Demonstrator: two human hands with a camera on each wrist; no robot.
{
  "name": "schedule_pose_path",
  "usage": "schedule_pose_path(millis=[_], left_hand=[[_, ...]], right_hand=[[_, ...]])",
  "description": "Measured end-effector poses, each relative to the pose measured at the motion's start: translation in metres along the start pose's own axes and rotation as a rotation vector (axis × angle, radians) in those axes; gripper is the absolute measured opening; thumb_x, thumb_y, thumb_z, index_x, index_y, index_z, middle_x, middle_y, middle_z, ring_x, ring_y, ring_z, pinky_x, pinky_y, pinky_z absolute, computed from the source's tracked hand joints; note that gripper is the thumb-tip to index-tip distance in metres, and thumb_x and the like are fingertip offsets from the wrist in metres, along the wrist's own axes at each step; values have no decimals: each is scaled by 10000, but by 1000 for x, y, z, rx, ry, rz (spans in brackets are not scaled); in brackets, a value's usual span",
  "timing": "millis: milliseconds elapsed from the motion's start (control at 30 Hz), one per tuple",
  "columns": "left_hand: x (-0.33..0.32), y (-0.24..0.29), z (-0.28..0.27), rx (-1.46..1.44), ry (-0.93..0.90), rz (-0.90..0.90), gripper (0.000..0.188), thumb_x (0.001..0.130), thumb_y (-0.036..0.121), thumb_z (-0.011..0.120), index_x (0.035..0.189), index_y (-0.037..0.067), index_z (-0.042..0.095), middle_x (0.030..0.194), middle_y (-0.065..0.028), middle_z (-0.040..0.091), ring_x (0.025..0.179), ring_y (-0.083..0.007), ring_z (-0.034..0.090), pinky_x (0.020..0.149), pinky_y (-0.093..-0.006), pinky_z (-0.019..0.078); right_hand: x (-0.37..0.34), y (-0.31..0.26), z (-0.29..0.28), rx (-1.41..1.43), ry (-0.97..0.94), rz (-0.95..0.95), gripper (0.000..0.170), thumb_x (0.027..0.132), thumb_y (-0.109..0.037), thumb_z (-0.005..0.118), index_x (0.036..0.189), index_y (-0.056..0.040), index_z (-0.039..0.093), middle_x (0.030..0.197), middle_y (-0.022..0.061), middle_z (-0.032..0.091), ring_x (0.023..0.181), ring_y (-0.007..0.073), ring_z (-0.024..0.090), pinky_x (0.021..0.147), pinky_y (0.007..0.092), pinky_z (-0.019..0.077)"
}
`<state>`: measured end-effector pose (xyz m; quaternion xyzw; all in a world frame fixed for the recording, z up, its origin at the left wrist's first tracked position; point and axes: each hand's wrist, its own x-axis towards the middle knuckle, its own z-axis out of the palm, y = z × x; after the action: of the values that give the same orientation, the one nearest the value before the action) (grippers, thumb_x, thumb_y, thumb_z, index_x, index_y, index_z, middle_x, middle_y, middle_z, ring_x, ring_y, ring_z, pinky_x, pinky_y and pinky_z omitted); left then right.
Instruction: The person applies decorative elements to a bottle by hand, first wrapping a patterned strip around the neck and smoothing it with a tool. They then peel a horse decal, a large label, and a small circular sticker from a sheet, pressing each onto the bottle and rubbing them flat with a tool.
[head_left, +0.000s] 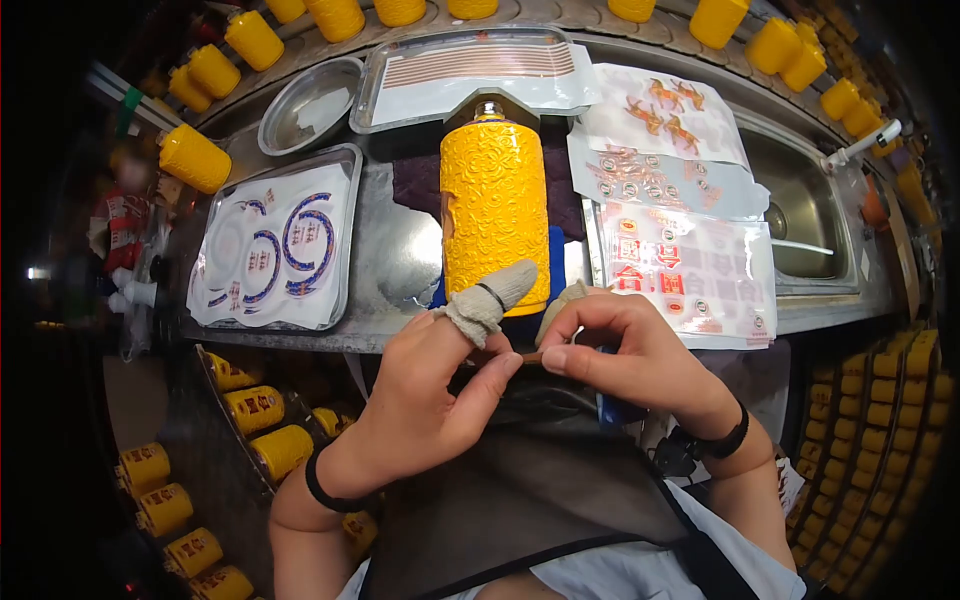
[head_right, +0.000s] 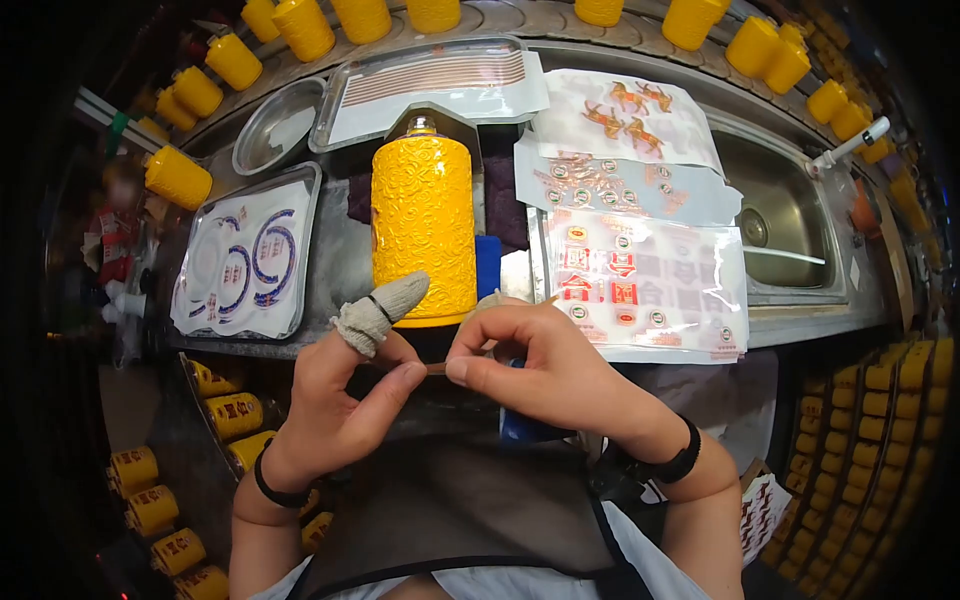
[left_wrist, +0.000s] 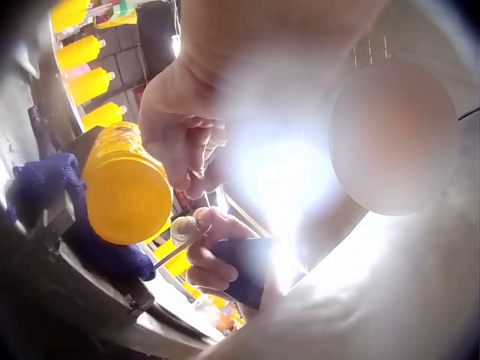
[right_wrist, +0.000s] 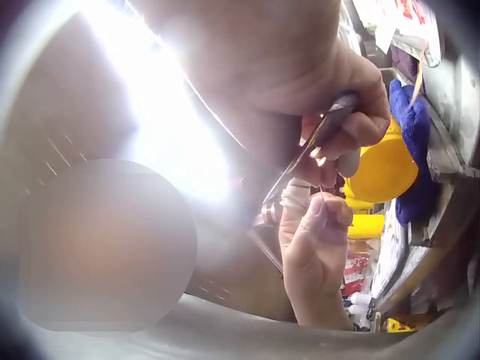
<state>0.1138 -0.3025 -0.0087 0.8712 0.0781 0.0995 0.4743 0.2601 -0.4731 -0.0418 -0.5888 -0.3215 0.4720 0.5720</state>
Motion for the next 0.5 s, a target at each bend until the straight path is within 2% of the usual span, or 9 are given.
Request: schedule_pose_path(millis=[67,100,200,333,500], left_hand=[[-3,-9,1,-21,44,-36,494,829,-13,674,1307,-14,552,813,-50,641,737,-141,599,723,-279,479],[-3,-12,0,-31,64,-50,547,844,-14,668,1370,-21,518,804,-21,633,727,-77,581,733,-237,475],[-5,-25,-2,-127,169,-117,546,851,-6,668,1374,-17,510,808,1,614,742,-65,561,750,-222,456],[0,-34,-1,-158,219,-165,540,856,3,663,1373,-16,507,814,8,594,769,-51,540,768,-214,435],[-1,-42,1,-162,243,-246,548,847,3,661,1373,-17,506,793,23,570,751,-46,524,770,-211,431]], right_hand=[[2,7,1,10,76,-11,157,877,-152,720,897,-4,673,867,22,618,796,71,568,696,235,453],[3,7,1,42,105,1,119,874,-112,703,877,2,670,855,29,631,776,82,579,685,238,457],[3,7,-3,4,210,18,112,865,-103,698,842,2,666,830,27,634,769,77,579,675,239,459],[8,13,-8,-117,281,-5,102,842,-103,692,810,-10,666,781,12,629,743,68,564,653,231,443],[7,22,-10,-133,320,28,90,835,-98,687,806,-16,663,777,3,618,736,64,552,650,230,437]])
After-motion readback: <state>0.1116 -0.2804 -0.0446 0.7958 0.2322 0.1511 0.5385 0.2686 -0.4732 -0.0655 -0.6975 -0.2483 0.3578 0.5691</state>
